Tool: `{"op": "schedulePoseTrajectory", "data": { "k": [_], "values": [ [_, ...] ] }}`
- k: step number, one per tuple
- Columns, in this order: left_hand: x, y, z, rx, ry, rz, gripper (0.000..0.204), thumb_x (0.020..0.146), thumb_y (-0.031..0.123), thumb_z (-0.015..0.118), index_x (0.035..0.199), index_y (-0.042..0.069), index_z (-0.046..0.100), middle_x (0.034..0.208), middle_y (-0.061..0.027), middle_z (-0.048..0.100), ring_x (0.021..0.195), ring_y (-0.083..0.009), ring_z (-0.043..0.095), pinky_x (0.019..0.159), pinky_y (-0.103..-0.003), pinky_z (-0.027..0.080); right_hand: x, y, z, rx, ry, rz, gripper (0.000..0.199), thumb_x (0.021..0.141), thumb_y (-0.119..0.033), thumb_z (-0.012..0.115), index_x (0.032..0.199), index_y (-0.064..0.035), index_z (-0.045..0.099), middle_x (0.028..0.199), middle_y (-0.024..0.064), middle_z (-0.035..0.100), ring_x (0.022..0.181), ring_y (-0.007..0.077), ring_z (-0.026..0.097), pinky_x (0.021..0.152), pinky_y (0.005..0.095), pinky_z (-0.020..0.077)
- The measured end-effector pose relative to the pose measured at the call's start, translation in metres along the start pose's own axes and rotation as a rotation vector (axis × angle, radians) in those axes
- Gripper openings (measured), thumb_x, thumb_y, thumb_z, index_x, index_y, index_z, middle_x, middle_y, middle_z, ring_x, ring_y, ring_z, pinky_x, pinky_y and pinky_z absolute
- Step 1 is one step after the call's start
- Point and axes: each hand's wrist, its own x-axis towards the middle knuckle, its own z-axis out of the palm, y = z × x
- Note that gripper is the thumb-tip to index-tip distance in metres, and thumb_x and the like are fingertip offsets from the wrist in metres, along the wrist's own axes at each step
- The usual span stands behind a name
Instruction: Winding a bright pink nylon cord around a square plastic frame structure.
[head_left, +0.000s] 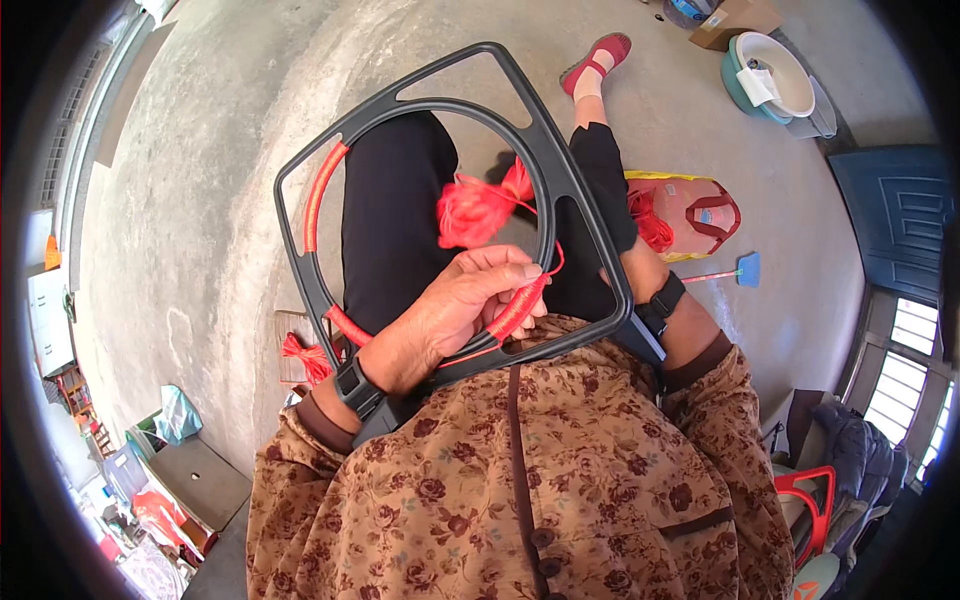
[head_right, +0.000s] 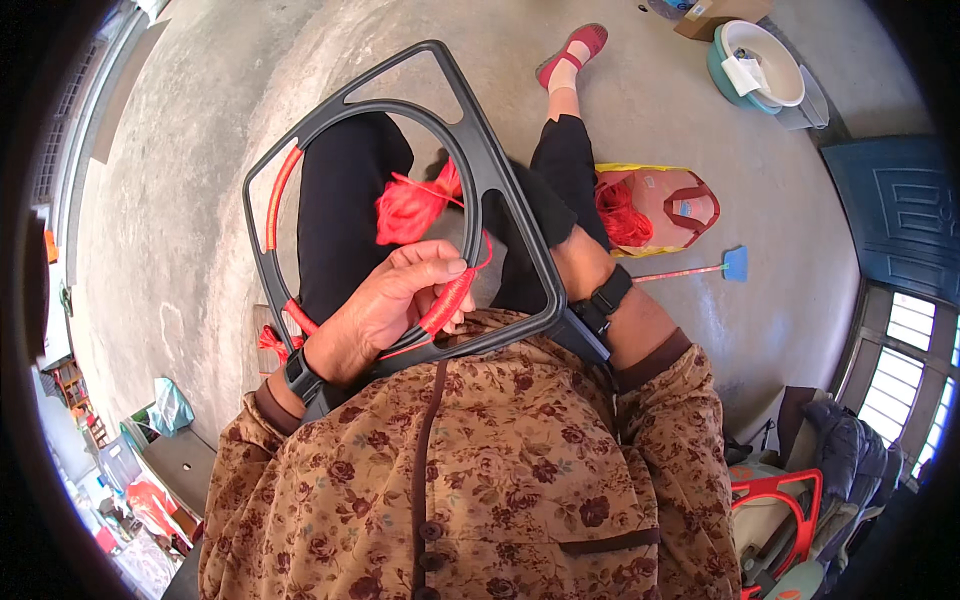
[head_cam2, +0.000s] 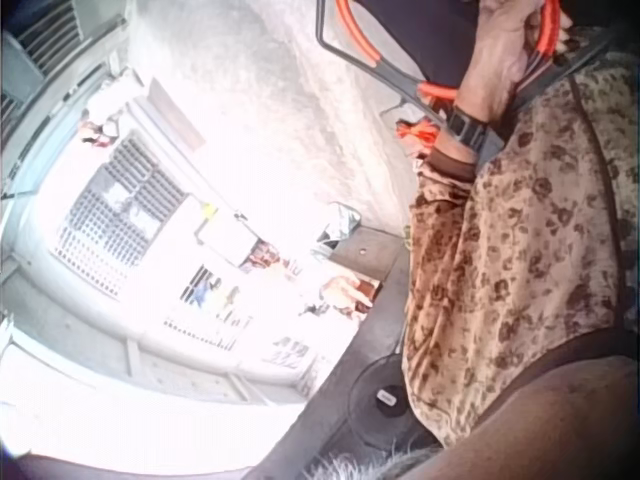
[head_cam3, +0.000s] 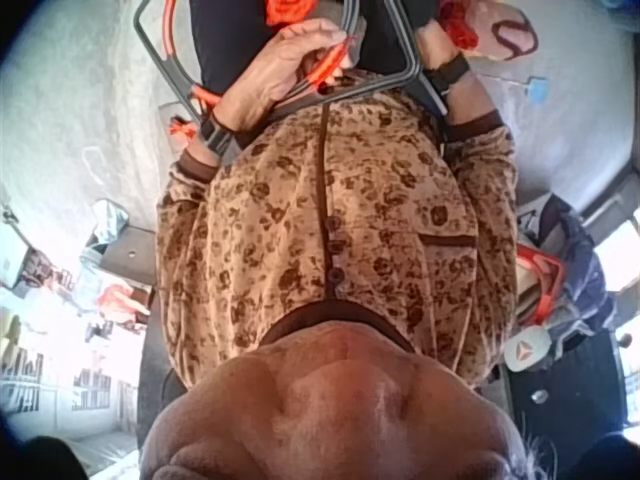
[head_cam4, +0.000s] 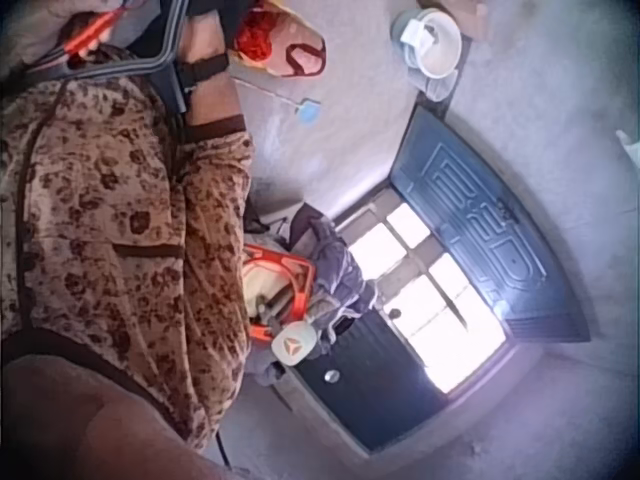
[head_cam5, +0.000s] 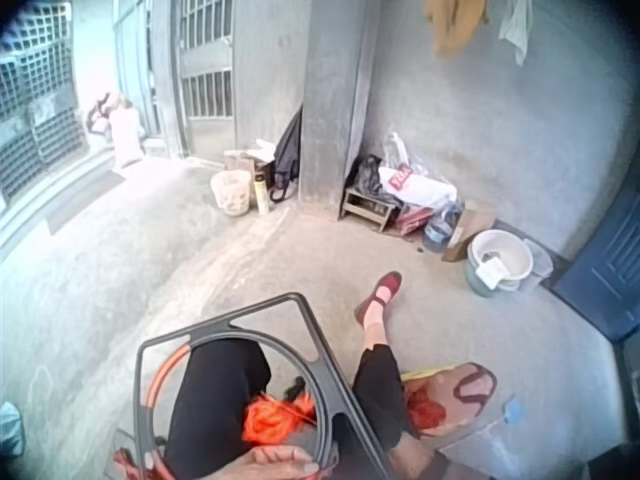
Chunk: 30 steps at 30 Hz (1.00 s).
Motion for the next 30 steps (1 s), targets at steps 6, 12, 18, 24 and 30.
{"op": "schedulePoseTrajectory", "data": {
  "k": [6,12,18,24,30],
  "values": [
    [0.004,-0.006,-0.004,-0.008,0.037,-0.030,0.023,0.089,0.022,0.069,0.101,0.004,0.062,0.079,-0.0128,0.069,0.064,-0.0183,0.067,0.056,-0.029,0.055,-0.048,-0.017,0.039,0.119,-0.073,-0.033,0.029,0.097,-0.020,0.054,0.119,-0.0009,0.058,0.102,0.0086,0.065,0.089,0.0123,0.062,0.073,0.0238,0.0507],
    [0.002,-0.008,-0.003,-0.005,0.064,0.000,0.021,0.088,0.022,0.070,0.097,0.005,0.062,0.077,-0.0111,0.068,0.063,-0.0180,0.067,0.057,-0.029,0.055,-0.063,-0.035,0.056,0.153,-0.094,-0.048,0.031,0.099,-0.020,0.051,0.123,-0.0010,0.055,0.102,0.0090,0.064,0.091,0.0119,0.060,0.073,0.0247,0.0511],
    [0.006,-0.006,-0.005,0.031,-0.014,0.034,0.019,0.089,0.020,0.068,0.098,0.005,0.061,0.080,-0.0113,0.068,0.068,-0.0183,0.068,0.058,-0.029,0.057,-0.045,-0.009,0.007,0.402,-0.311,0.150,0.025,0.094,-0.020,0.060,0.113,-0.0031,0.062,0.089,0.0076,0.066,0.075,0.0120,0.062,0.064,0.0234,0.0498],
    [0.009,-0.014,-0.015,-0.134,-0.062,0.005,0.018,0.094,0.018,0.060,0.105,0.003,0.061,0.090,-0.0113,0.068,0.079,-0.0190,0.068,0.068,-0.031,0.057,-0.036,0.003,0.006,0.316,0.086,0.106,0.018,0.093,-0.021,0.062,0.101,-0.0050,0.067,0.079,0.0013,0.065,0.069,0.0071,0.059,0.062,0.0203,0.0461],
    [0.014,-0.026,-0.019,-0.069,-0.024,0.179,0.020,0.096,0.016,0.058,0.111,0.004,0.063,0.101,-0.0067,0.068,0.087,-0.0156,0.068,0.069,-0.029,0.057,-0.045,-0.009,0.009,0.297,-0.025,0.269,0.021,0.093,-0.019,0.061,0.103,-0.0013,0.067,0.087,0.0062,0.069,0.076,0.0117,0.063,0.071,0.0258,0.0502]
  ]
}}
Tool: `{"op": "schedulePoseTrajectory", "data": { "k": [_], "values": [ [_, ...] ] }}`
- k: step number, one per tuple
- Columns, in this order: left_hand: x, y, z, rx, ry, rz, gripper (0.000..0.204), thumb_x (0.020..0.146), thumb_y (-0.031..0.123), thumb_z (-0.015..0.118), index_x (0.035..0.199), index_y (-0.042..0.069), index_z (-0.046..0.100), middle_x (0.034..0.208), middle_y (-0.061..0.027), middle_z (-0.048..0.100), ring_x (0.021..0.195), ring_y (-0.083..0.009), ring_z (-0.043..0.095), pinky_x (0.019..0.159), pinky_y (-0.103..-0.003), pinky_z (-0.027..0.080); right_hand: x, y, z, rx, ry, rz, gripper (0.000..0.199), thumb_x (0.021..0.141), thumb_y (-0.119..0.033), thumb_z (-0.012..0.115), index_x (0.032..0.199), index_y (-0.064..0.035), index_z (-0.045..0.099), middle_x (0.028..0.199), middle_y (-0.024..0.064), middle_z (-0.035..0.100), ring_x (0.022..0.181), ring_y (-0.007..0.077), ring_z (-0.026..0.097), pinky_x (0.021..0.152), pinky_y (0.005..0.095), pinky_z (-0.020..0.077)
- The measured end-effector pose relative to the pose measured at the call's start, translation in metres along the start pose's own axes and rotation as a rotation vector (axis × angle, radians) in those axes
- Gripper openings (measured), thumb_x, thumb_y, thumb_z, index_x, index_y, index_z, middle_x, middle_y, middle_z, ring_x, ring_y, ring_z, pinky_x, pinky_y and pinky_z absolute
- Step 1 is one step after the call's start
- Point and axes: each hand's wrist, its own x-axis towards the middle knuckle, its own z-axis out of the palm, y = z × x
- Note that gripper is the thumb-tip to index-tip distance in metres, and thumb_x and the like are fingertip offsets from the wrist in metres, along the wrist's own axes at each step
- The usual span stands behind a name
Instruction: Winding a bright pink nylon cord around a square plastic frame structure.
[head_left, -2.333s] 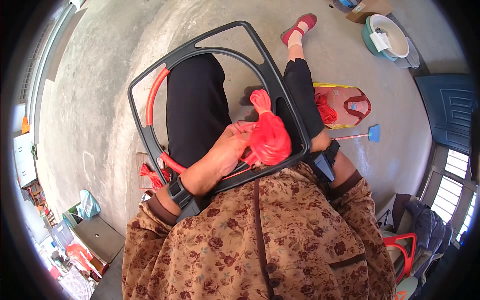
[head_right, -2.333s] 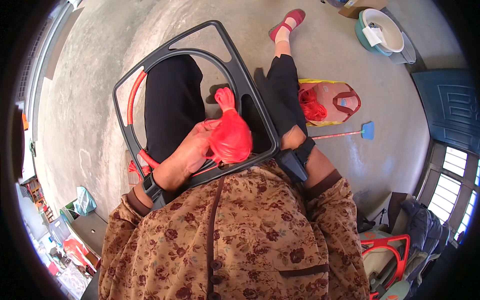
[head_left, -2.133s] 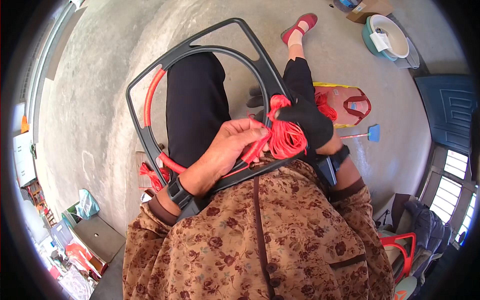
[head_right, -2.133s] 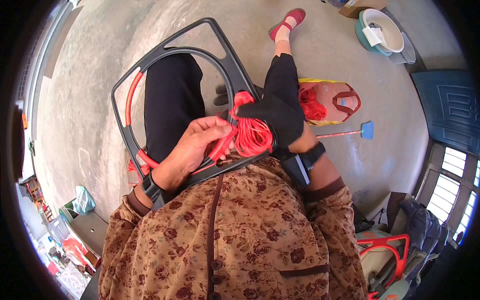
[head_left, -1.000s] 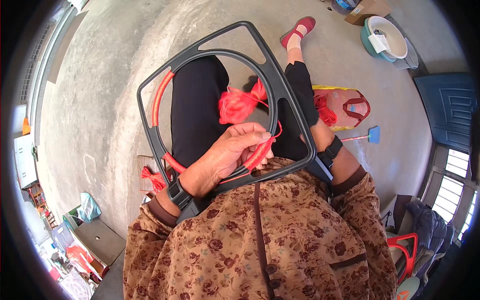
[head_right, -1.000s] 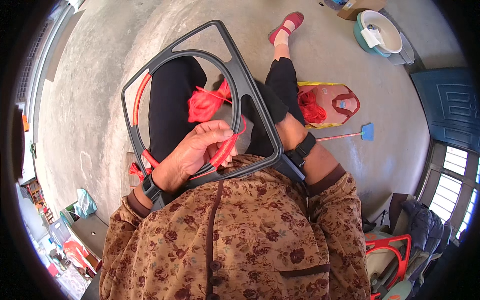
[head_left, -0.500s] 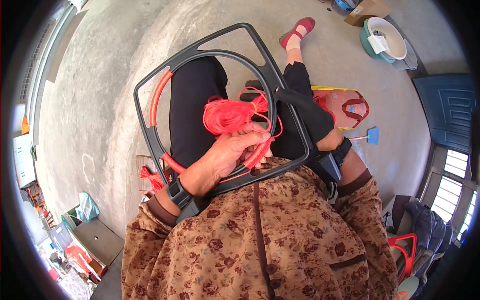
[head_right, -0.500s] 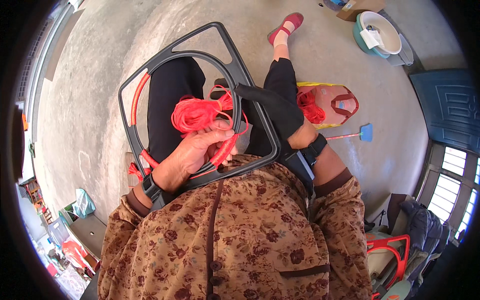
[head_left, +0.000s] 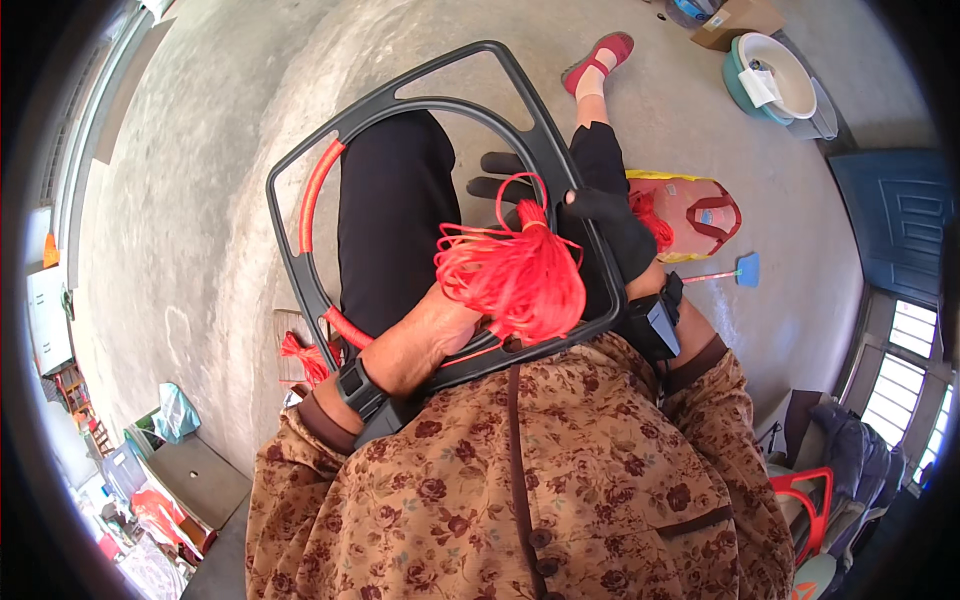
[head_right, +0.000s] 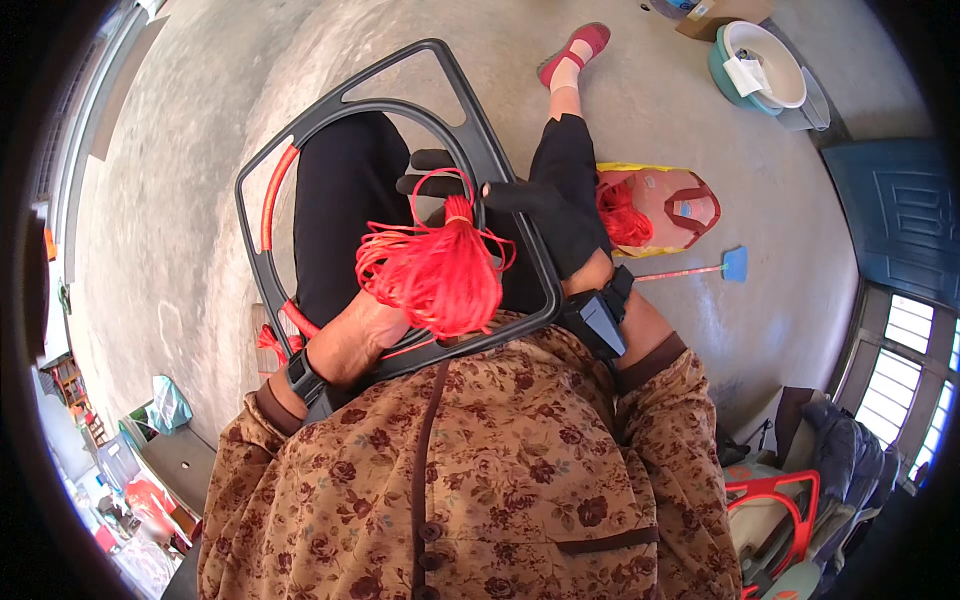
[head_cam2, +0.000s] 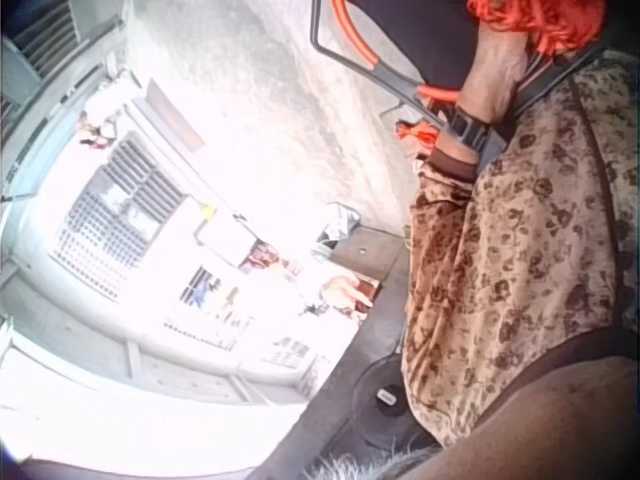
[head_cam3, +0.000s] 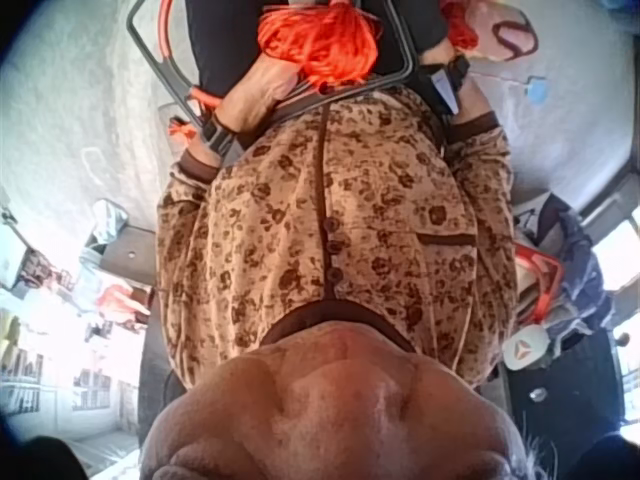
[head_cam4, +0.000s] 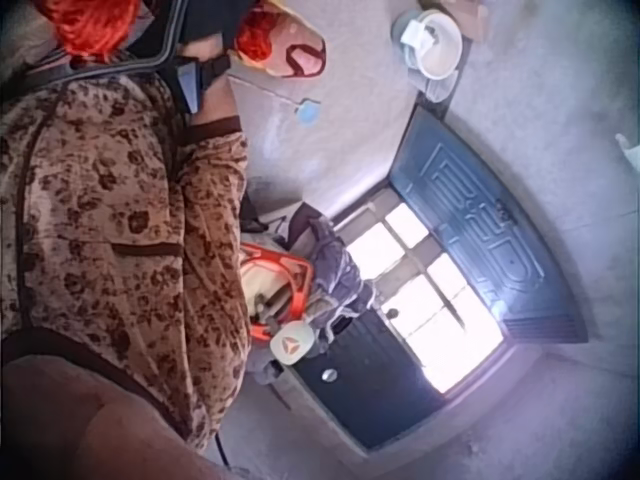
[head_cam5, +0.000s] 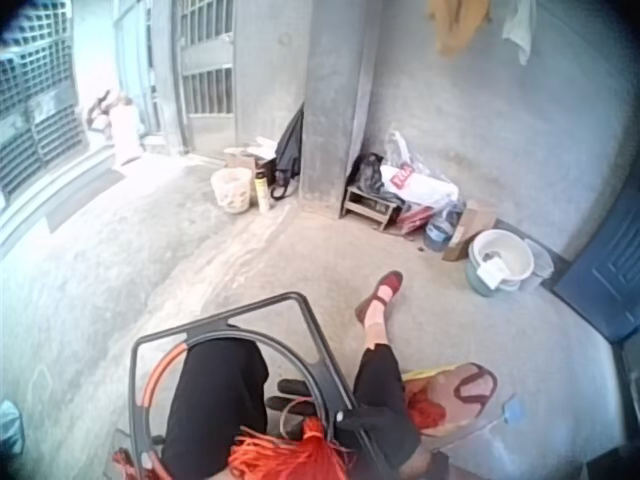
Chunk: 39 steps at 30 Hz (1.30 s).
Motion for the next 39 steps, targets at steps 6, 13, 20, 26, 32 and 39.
{"op": "schedulePoseTrajectory", "data": {
  "k": [6,13,20,26,32,39],
  "values": [
    [-0.002,0.002,-0.017,-0.396,-0.220,-0.010,0.029,0.098,0.015,0.053,0.124,0.003,0.054,0.114,-0.0101,0.064,0.101,-0.0205,0.065,0.086,-0.036,0.055,0.012,0.004,-0.004,-0.325,-0.194,-0.259,0.021,0.094,-0.013,0.056,0.105,0.0022,0.066,0.098,0.0093,0.070,0.090,0.0153,0.064,0.084,0.0276,0.0490],
    [-0.001,0.001,-0.005,-0.085,0.024,0.044,0.028,0.093,0.017,0.064,0.118,0.005,0.060,0.110,-0.0068,0.065,0.097,-0.0152,0.065,0.085,-0.031,0.055,0.016,0.003,-0.009,0.037,-0.208,-0.106,0.020,0.093,-0.013,0.058,0.106,-0.0010,0.067,0.102,0.0090,0.069,0.091,0.0152,0.064,0.087,0.0281,0.0487],
    [-0.001,0.013,0.006,0.084,0.080,-0.067,0.012,0.094,0.014,0.060,0.094,0.002,0.064,0.073,-0.0092,0.068,0.059,-0.0122,0.065,0.054,-0.024,0.055,0.023,0.007,-0.006,-0.660,-0.386,-0.721,0.025,0.093,-0.013,0.060,0.114,0.0007,0.063,0.105,0.0105,0.067,0.098,0.0164,0.064,0.085,0.0291,0.0499],
    [0.000,0.018,0.006,0.125,0.087,-0.019,0.015,0.094,0.018,0.062,0.091,0.004,0.064,0.075,-0.0071,0.068,0.059,-0.0110,0.064,0.057,-0.023,0.054,-0.020,0.006,0.003,-0.617,-0.240,-0.274,0.025,0.089,-0.008,0.062,0.111,0.0029,0.061,0.101,0.0099,0.066,0.090,0.0147,0.064,0.079,0.0289,0.0511],
    [-0.001,0.017,0.011,0.173,0.058,0.001,0.017,0.094,0.022,0.063,0.088,0.006,0.064,0.074,-0.0058,0.068,0.059,-0.0097,0.063,0.057,-0.021,0.052,-0.039,0.027,0.004,-0.298,-0.159,-0.268,0.034,0.089,-0.009,0.063,0.120,0.0026,0.055,0.103,0.0092,0.065,0.089,0.0142,0.063,0.080,0.0289,0.0515],
    [-0.004,0.017,0.013,0.193,0.067,0.023,0.018,0.094,0.022,0.063,0.089,0.005,0.063,0.074,-0.0063,0.068,0.059,-0.0104,0.063,0.055,-0.022,0.052,-0.032,0.012,0.010,-0.729,-0.116,-0.347,0.032,0.088,-0.011,0.066,0.116,0.0017,0.057,0.098,0.0042,0.064,0.084,0.0102,0.060,0.076,0.0268,0.0504]
  ]
}}
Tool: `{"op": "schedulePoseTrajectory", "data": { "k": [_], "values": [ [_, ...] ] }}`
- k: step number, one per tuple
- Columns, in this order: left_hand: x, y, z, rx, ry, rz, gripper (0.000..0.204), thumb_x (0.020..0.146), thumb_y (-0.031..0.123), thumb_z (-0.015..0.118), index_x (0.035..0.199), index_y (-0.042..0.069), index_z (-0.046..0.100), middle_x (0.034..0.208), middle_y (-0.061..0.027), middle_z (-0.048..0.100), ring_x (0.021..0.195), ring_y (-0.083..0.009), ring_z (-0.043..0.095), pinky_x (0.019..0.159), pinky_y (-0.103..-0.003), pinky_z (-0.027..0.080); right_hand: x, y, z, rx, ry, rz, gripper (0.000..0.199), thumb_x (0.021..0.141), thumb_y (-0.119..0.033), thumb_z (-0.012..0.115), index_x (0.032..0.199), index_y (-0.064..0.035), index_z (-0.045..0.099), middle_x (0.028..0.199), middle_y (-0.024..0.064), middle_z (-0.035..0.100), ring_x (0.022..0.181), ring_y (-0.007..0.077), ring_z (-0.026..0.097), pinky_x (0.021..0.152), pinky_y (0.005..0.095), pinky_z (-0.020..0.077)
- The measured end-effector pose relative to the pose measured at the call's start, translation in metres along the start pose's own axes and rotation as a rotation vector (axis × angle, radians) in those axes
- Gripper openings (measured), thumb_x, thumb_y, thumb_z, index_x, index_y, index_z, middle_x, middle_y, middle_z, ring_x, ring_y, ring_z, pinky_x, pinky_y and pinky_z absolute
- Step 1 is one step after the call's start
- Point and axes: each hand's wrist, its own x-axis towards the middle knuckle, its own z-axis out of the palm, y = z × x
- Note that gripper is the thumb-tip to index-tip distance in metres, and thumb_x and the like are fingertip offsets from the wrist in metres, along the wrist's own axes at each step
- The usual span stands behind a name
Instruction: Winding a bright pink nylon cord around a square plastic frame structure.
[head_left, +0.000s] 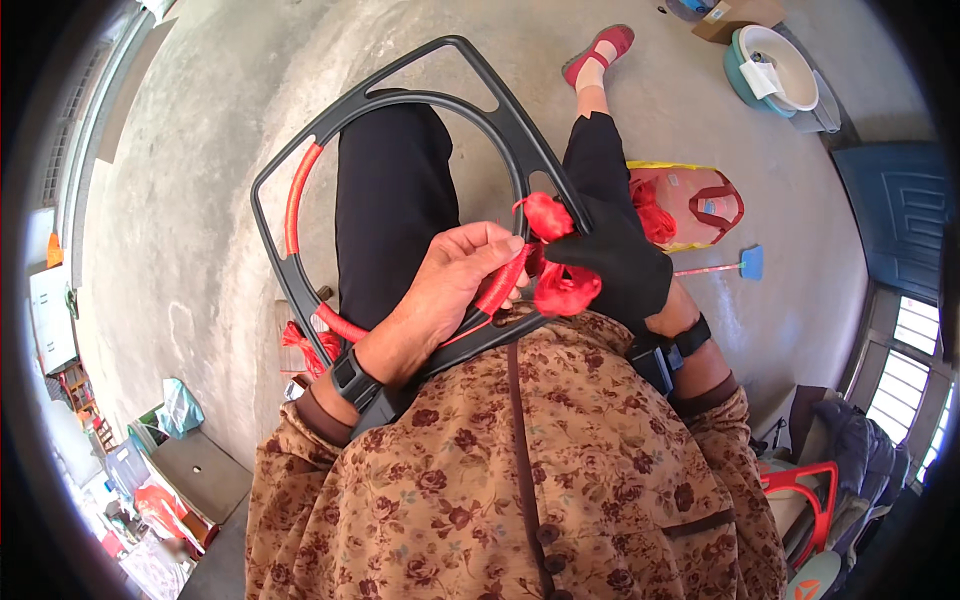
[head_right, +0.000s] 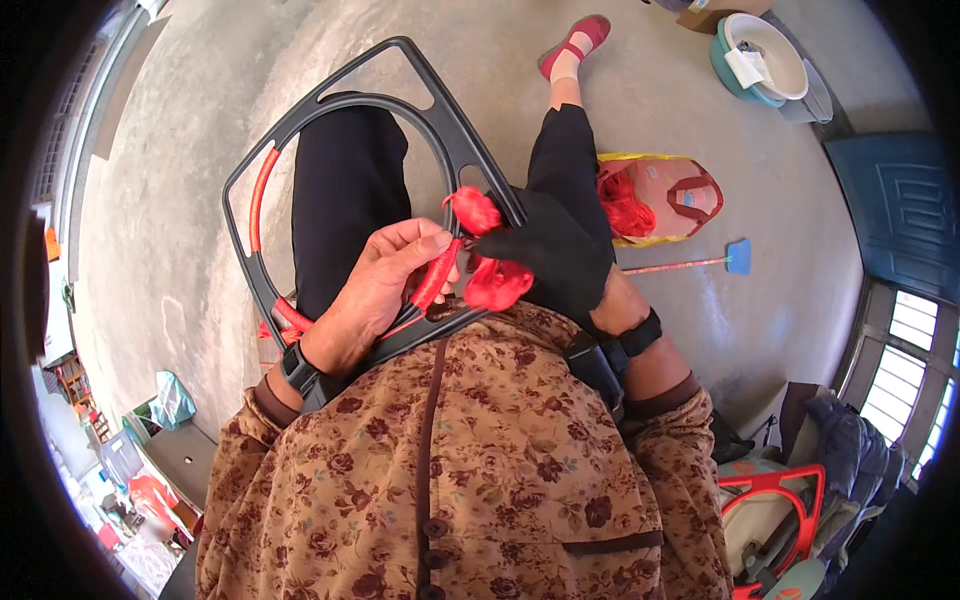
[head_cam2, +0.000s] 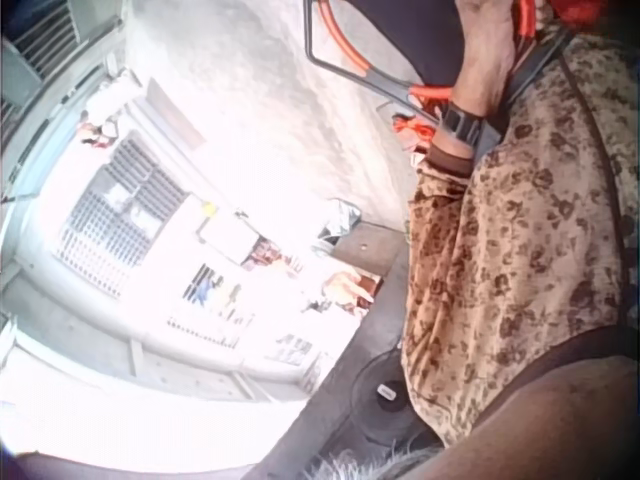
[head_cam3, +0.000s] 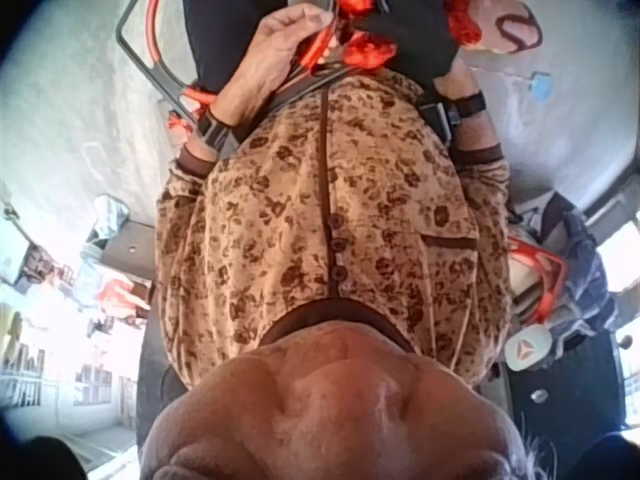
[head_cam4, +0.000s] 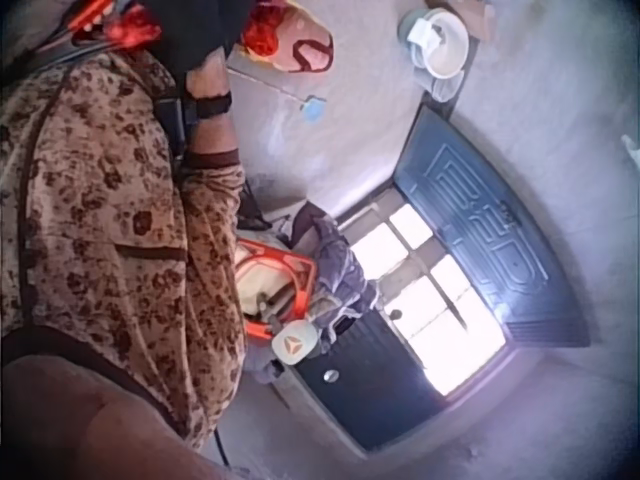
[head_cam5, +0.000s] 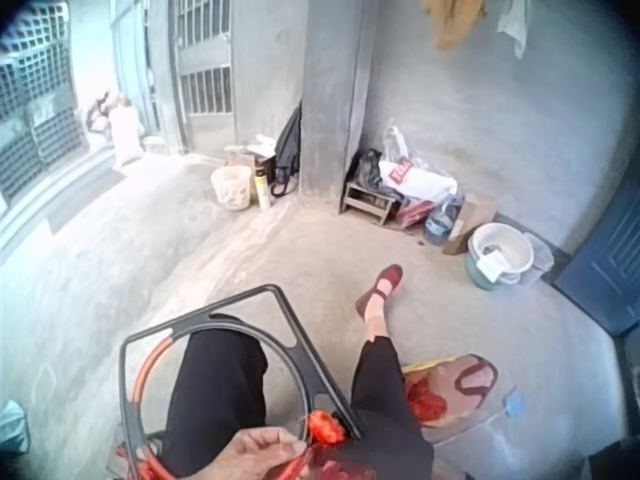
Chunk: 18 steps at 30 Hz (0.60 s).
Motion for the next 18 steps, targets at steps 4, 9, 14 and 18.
{"op": "schedulePoseTrajectory", "data": {
  "k": [4,9,14,18],
  "values": [
    [-0.001,-0.001,-0.002,-0.007,0.005,0.002,0.019,0.094,0.023,0.064,0.089,0.005,0.063,0.074,-0.0068,0.068,0.059,-0.0111,0.063,0.055,-0.023,0.052,-0.011,0.008,-0.014,-0.266,0.030,0.125,0.029,0.087,-0.016,0.067,0.109,0.0023,0.061,0.095,0.0028,0.064,0.081,0.0078,0.057,0.072,0.0248,0.0482],
    [0.002,0.003,-0.004,-0.047,0.023,-0.029,0.019,0.093,0.024,0.064,0.091,0.006,0.062,0.074,-0.0074,0.068,0.058,-0.0120,0.064,0.056,-0.023,0.053,-0.055,0.026,-0.057,-0.159,0.070,0.157,0.032,0.087,-0.020,0.067,0.110,0.0029,0.062,0.091,0.0015,0.063,0.079,0.0073,0.055,0.068,0.0243,0.0465],
    [0.001,0.006,0.001,-0.106,0.050,-0.059,0.019,0.094,0.026,0.064,0.093,0.008,0.061,0.073,-0.0091,0.068,0.057,-0.0137,0.064,0.053,-0.025,0.054,-0.084,0.049,-0.099,-0.304,0.211,0.367,0.035,0.089,-0.021,0.065,0.115,0.0016,0.061,0.093,0.0028,0.063,0.079,0.0070,0.055,0.069,0.0246,0.0471],
    [0.003,0.009,0.004,-0.095,0.032,-0.085,0.017,0.093,0.025,0.063,0.094,0.008,0.061,0.071,-0.0099,0.068,0.055,-0.0150,0.064,0.052,-0.026,0.054,-0.092,0.062,-0.093,0.080,0.268,0.266,0.041,0.091,-0.019,0.062,0.126,0.0007,0.054,0.100,0.0045,0.063,0.080,0.0097,0.059,0.072,0.0257,0.0501]
  ]
}}
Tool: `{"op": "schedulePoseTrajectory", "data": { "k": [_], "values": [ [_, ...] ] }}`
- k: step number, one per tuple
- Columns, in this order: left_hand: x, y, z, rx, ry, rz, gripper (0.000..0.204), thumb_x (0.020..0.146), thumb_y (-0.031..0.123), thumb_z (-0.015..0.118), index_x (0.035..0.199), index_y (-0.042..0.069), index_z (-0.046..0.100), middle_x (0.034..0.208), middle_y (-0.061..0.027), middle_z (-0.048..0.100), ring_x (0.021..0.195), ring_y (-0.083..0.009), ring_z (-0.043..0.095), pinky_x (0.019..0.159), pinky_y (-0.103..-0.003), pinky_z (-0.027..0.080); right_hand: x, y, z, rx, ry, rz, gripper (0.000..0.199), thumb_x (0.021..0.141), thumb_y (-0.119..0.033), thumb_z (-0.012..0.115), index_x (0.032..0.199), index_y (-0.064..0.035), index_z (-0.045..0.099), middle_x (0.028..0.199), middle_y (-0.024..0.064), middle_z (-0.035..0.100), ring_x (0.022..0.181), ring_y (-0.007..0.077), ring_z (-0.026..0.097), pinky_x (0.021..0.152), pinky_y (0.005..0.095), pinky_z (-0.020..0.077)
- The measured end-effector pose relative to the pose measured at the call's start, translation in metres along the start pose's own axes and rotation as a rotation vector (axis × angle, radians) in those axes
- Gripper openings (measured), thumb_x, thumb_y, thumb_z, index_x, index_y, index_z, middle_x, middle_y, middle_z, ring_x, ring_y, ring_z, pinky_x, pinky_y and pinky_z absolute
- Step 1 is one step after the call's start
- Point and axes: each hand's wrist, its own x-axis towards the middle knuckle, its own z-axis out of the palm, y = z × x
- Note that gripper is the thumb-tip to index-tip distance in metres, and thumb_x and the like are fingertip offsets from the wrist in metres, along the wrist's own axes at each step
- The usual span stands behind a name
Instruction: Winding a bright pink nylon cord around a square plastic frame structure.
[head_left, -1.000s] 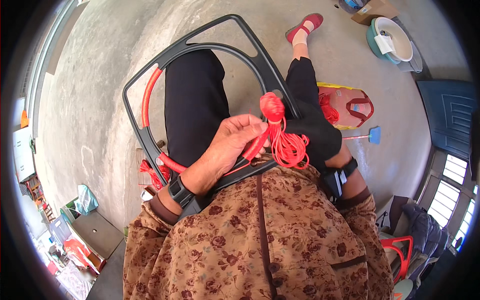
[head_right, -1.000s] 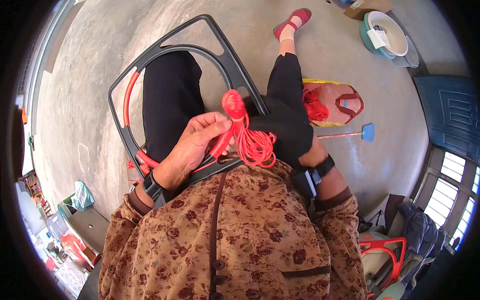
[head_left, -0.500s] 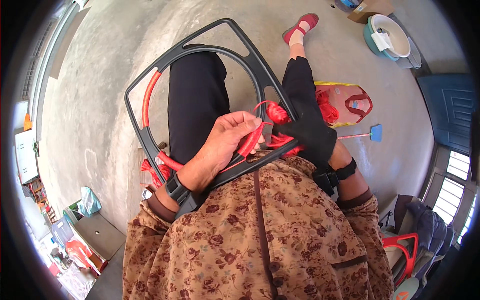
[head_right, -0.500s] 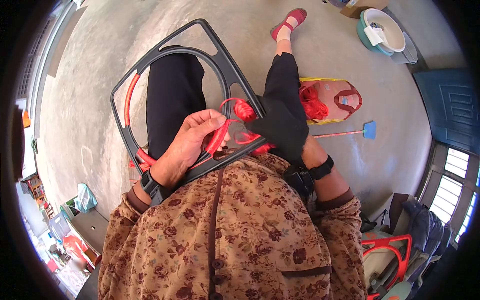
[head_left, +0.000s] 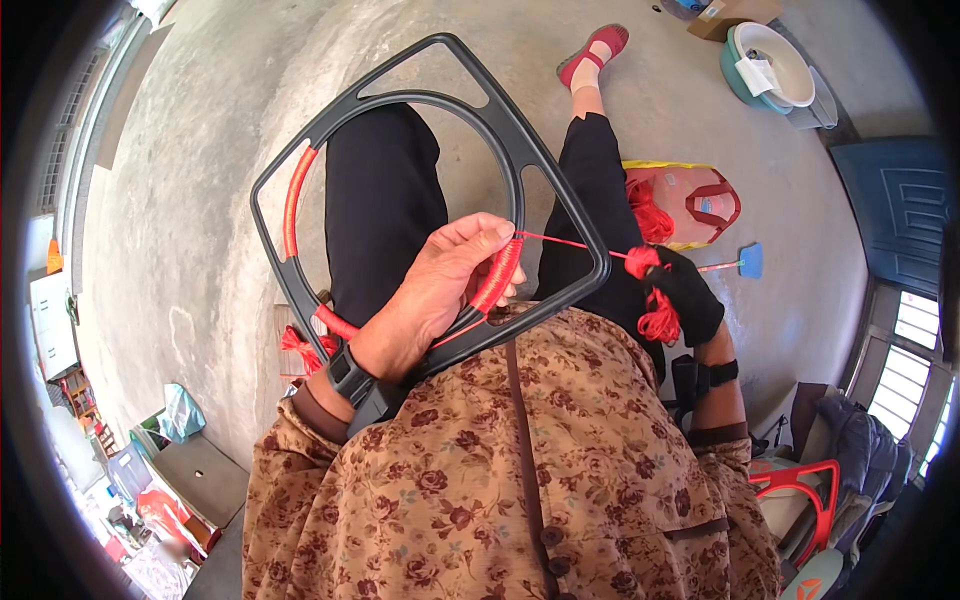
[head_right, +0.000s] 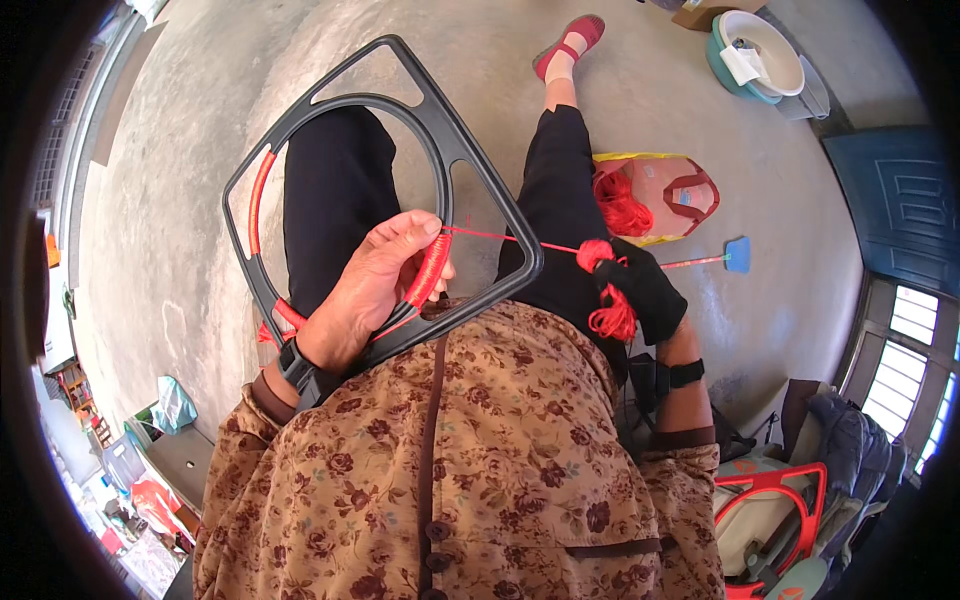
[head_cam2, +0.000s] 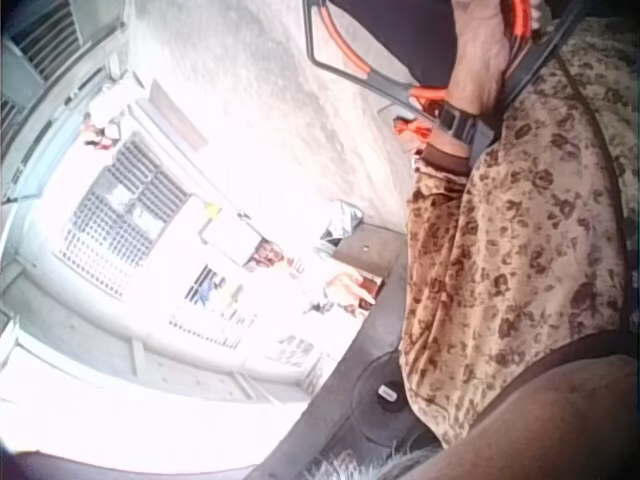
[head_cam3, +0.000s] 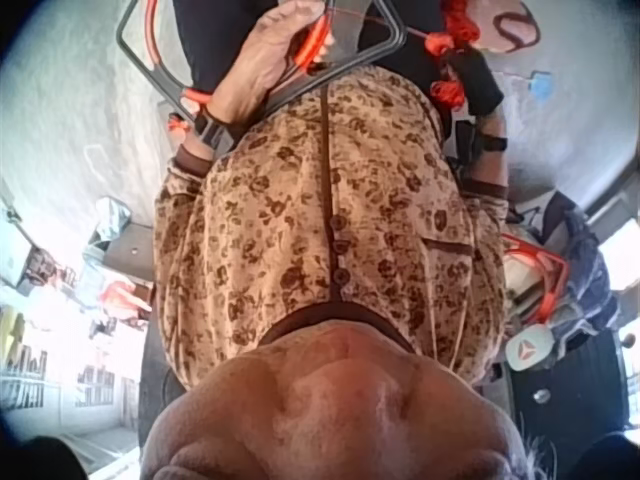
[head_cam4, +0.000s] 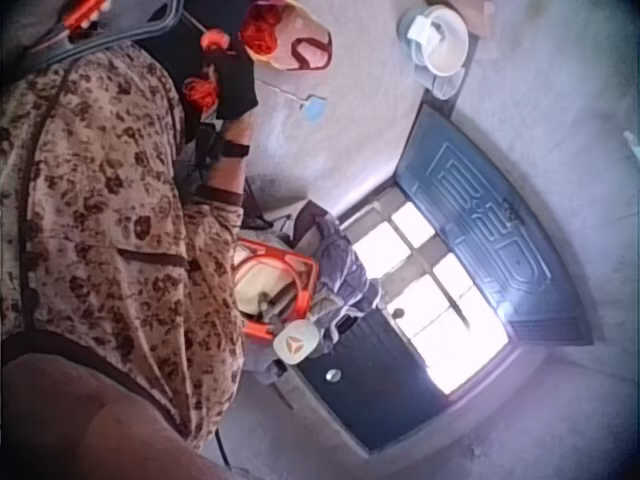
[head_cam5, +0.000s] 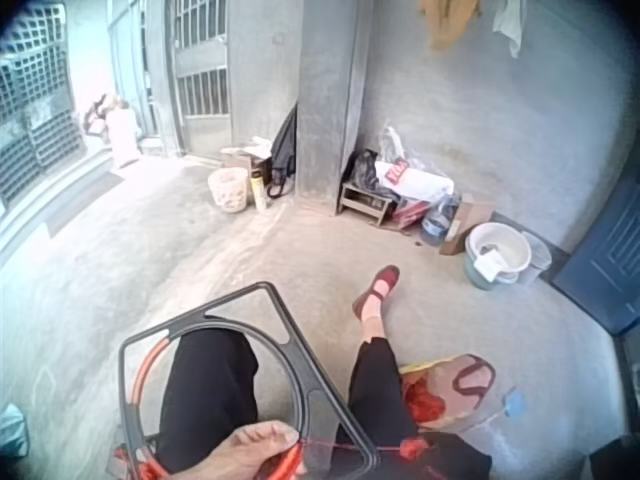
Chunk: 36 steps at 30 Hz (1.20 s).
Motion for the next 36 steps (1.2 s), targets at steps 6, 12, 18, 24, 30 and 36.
{"op": "schedulePoseTrajectory", "data": {
  "k": [6,12,18,24,30,36],
  "values": [
    [-0.004,0.009,-0.001,0.078,0.017,0.008,0.012,0.092,0.019,0.062,0.092,0.006,0.061,0.072,-0.0099,0.068,0.057,-0.0152,0.065,0.053,-0.026,0.055,0.022,0.016,0.012,0.291,0.281,-0.389,0.039,0.098,-0.027,0.055,0.127,-0.0004,0.051,0.103,0.0083,0.063,0.090,0.0195,0.062,0.080,0.0328,0.0521],
    [-0.010,0.005,-0.003,0.073,-0.045,0.021,0.011,0.092,0.016,0.062,0.092,0.004,0.062,0.077,-0.0101,0.069,0.060,-0.0130,0.065,0.054,-0.024,0.054,0.046,0.010,-0.056,0.864,0.539,-0.412,0.051,0.100,-0.042,0.045,0.127,0.0007,0.050,0.117,0.0154,0.061,0.102,0.0277,0.062,0.090,0.0428,0.0511],
    [-0.006,-0.002,-0.004,0.051,-0.063,0.010,0.015,0.093,0.020,0.064,0.092,0.004,0.064,0.076,-0.0086,0.069,0.059,-0.0114,0.064,0.055,-0.023,0.053,0.060,-0.008,-0.040,-0.588,0.612,-0.186,0.036,0.096,-0.029,0.055,0.118,-0.0018,0.062,0.103,0.0094,0.068,0.094,0.0195,0.064,0.082,0.0348,0.0505],
    [-0.006,-0.001,-0.003,0.012,-0.096,-0.046,0.016,0.091,0.018,0.067,0.093,0.002,0.066,0.078,-0.0079,0.069,0.062,-0.0114,0.064,0.057,-0.023,0.053,0.101,-0.009,0.031,-0.686,0.115,-0.390,0.020,0.091,-0.020,0.061,0.105,-0.0068,0.067,0.095,0.0098,0.070,0.087,0.0223,0.066,0.077,0.0340,0.0510],
    [-0.006,0.001,-0.006,-0.020,-0.072,-0.040,0.014,0.092,0.017,0.065,0.095,0.004,0.063,0.076,-0.0101,0.068,0.061,-0.0149,0.064,0.057,-0.026,0.054,0.110,0.005,0.021,-0.772,0.091,-0.224,0.028,0.088,-0.017,0.063,0.115,-0.0089,0.063,0.105,0.0104,0.069,0.093,0.0213,0.066,0.083,0.0325,0.0514],
    [-0.026,0.029,-0.009,-0.092,-0.124,0.143,0.019,0.092,0.019,0.064,0.098,0.002,0.063,0.074,-0.0090,0.066,0.058,-0.0151,0.062,0.054,-0.026,0.052,0.119,0.006,0.023,-0.779,0.014,-0.339,0.043,0.084,-0.014,0.069,0.124,-0.0040,0.057,0.107,0.0123,0.068,0.098,0.0178,0.065,0.086,0.0311,0.0511]
  ]
}}
